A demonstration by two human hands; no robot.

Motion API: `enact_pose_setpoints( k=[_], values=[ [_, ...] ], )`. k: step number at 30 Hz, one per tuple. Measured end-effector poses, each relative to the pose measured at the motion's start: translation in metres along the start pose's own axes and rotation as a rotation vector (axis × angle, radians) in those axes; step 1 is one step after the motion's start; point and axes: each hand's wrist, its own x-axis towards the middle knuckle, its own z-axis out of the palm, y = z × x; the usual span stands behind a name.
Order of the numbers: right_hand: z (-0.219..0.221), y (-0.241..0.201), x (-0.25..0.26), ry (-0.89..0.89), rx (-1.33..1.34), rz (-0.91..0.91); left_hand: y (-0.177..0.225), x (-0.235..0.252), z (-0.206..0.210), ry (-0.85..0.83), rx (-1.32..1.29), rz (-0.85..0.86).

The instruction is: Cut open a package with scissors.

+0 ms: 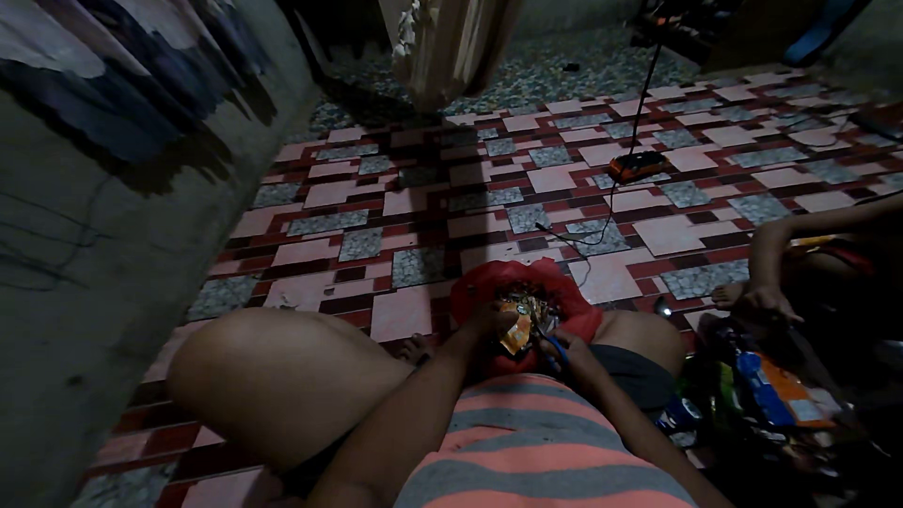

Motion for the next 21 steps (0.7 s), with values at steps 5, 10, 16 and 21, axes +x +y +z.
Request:
enact_pose_setpoints(
  k=[5,10,16,21],
  values=[
    [0.0003,-0.0008,-0.0009,-0.007,-0.02,-0.002,0.0035,-0.0013,-0.0003,-0.022,0.03,-0.015],
    [0.0008,-0.0004,-0.0004,-0.005,-0.023,-0.003,0.0021,0.0005,-0.0004,-0.028,0.058,-0.019],
    [0.0016,0.0021,0.0005,0.042,-0.059,-0.042,0.0011,0.0018,0.0001,-0.029,0.061,-0.01],
    [-0.0013,0.0014,0.0017,-0.024,-0.064,0.01,0.006,-0.0002,-0.0001,0.008,0.086,-0.043]
  ],
)
